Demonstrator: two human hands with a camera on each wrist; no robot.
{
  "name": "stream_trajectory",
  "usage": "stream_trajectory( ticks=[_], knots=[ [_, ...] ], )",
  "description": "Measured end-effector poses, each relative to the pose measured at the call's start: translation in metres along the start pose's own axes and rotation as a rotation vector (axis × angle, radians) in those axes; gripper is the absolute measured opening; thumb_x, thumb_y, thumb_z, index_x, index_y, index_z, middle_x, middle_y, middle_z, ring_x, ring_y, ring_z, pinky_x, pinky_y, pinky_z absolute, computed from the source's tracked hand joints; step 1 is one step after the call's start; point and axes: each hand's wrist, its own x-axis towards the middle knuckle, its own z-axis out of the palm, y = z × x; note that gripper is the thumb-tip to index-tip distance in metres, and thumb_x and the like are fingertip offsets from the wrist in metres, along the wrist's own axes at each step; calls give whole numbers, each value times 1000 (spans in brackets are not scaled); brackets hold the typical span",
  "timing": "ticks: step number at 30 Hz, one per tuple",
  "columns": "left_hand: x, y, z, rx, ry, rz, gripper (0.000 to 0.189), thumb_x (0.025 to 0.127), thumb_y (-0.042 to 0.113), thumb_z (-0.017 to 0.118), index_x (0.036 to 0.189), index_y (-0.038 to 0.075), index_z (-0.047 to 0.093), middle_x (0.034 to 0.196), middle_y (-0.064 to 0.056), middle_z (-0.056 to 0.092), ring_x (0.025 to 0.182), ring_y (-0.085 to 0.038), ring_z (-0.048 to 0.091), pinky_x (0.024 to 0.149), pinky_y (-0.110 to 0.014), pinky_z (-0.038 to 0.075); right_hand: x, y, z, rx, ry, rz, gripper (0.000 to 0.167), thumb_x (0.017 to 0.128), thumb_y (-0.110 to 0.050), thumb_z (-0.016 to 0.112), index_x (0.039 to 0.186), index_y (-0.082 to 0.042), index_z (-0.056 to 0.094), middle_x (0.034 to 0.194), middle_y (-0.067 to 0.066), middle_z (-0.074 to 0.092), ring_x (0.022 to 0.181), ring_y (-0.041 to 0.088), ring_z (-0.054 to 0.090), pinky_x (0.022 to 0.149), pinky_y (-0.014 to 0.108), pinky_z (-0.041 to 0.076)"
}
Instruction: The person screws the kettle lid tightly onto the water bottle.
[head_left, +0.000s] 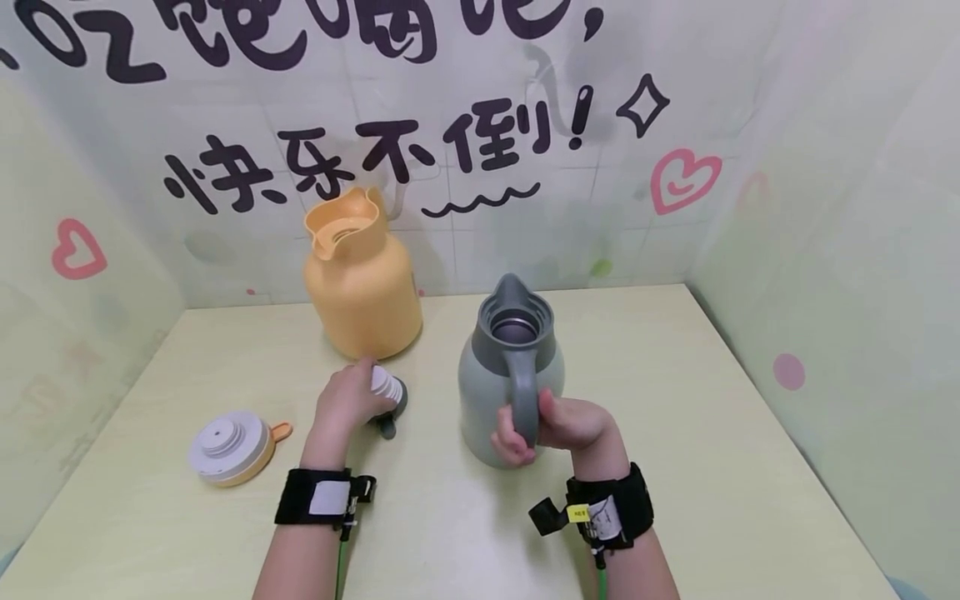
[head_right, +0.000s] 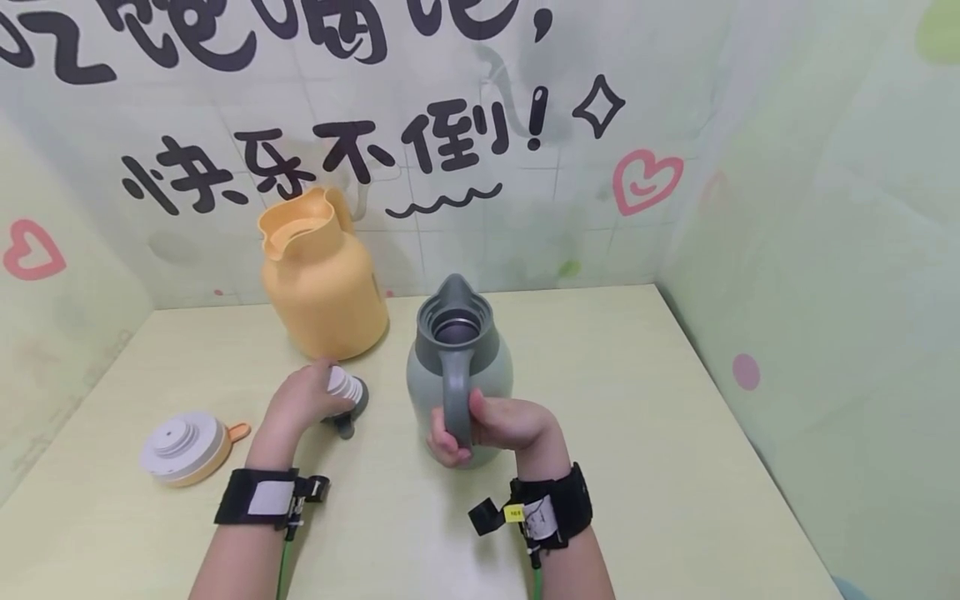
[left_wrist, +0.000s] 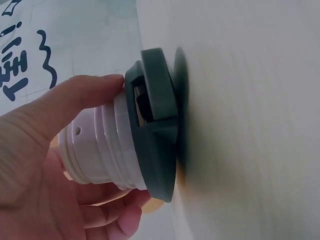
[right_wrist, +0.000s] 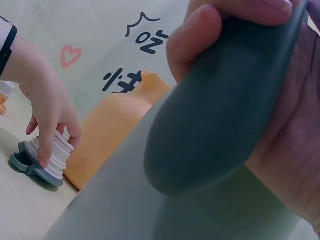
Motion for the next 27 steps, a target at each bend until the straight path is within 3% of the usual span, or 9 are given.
stream_trajectory(
  ticks=[8,16,22,27],
  knots=[
    [-1,0,0,14,7,-22,64,69,24,80,119,-2,51,99,-20,60,85,-36,56,69,-48,45,0,0,0,12,-8,-8,64,95,-62,12,84,-3,34,65,14,33,54,26,30,51,35,30],
    [-4,7,-13,-92,74,-88,49,70,23,78,102,-1,50,95,-21,58,82,-36,55,68,-46,43,0,-2,-1,8,-9,-19,65,96,-61,11,84,-2,35,66,14,33,53,26,30,50,37,29],
    [-12,17,-20,-184,104,-44,62,72,27,78,117,-3,47,107,-25,57,91,-38,55,74,-48,45,0,-3,0,15,-11,-20,65,96,-61,12,84,-1,35,66,14,34,54,27,30,49,39,28],
    [-19,28,-28,-272,129,59,75,77,28,78,139,3,43,123,-25,53,102,-38,53,80,-49,43,1,-2,1,5,-9,-16,64,96,-61,12,84,-3,34,65,14,33,53,26,31,49,38,29]
  ],
)
